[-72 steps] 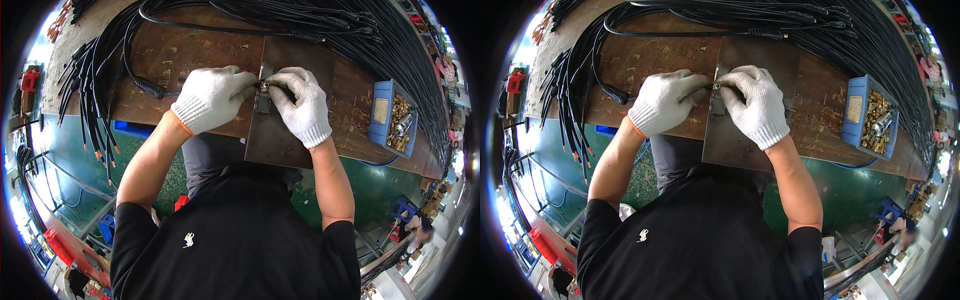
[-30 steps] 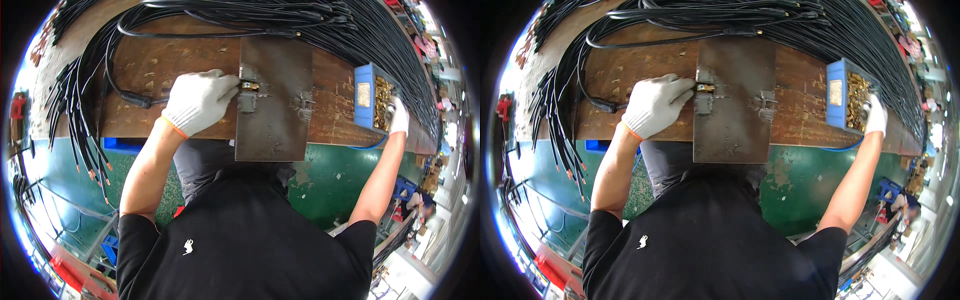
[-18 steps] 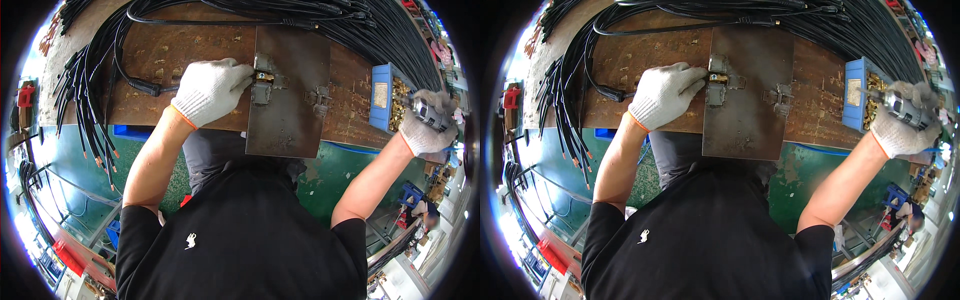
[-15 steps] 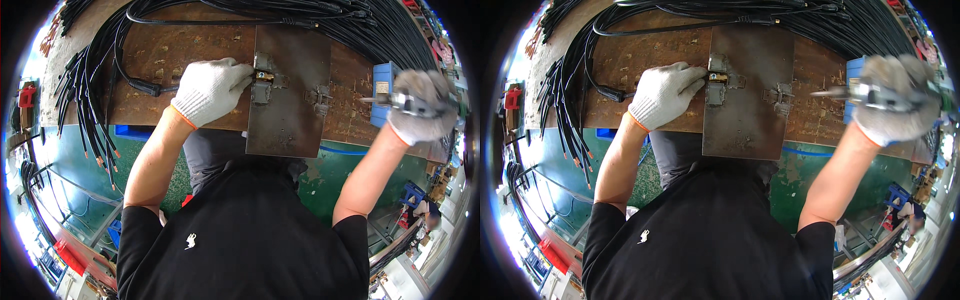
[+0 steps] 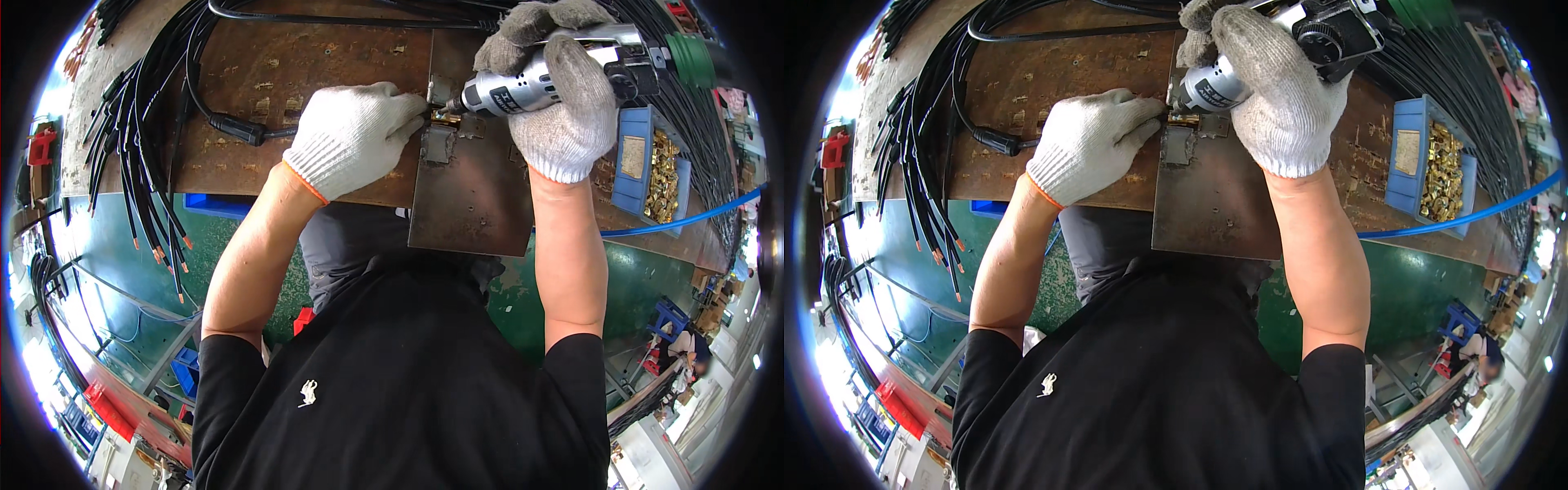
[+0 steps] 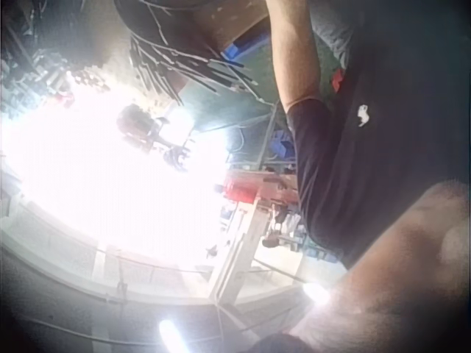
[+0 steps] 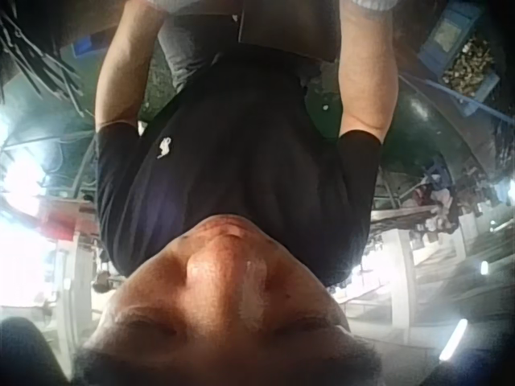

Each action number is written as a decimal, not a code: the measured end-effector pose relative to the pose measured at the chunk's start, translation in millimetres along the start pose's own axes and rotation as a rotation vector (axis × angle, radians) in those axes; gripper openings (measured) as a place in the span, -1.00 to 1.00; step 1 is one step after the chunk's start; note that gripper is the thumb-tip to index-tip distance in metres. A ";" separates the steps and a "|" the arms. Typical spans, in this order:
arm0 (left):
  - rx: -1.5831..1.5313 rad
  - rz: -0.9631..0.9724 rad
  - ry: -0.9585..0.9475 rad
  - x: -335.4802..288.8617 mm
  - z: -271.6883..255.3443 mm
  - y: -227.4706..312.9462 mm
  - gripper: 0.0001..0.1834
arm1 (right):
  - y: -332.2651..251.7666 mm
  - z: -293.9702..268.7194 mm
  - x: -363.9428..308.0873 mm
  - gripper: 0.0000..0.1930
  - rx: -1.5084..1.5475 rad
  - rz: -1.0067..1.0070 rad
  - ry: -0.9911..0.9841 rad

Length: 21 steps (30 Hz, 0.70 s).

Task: The person assembles brass metal connectors onto cables using a power screwdriver at a fabrication workstation.

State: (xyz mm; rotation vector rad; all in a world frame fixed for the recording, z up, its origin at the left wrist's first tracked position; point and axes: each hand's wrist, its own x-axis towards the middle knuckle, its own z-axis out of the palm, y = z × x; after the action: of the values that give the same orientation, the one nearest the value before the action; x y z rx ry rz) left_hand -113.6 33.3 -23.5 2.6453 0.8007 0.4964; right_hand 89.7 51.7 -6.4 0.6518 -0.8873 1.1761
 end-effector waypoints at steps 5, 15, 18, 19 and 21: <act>0.007 -0.009 0.013 -3.1 -0.8 -2.2 -0.76 | -9.8 52.9 3.6 -0.68 -0.366 0.208 0.192; 0.037 0.006 0.005 -3.4 -2.9 0.2 -0.76 | -27.8 77.5 36.6 -0.53 -0.812 0.766 0.265; 0.020 -0.007 -0.002 -1.1 -2.5 0.5 -0.76 | -35.8 72.5 36.6 -0.39 -0.572 0.922 0.380; 0.020 0.004 0.008 -1.7 -1.7 -0.2 -0.76 | -36.4 72.4 36.1 -0.39 -0.612 0.928 0.365; 0.025 0.006 0.016 -1.5 -2.5 -1.5 -0.76 | -38.3 73.0 34.4 -0.41 -0.690 0.941 0.332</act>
State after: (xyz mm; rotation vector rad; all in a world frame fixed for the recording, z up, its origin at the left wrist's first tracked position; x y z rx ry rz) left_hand -116.5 34.2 -22.2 2.6709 0.8095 0.5132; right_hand 113.3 -1.7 61.3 -0.5885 -1.2569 1.5909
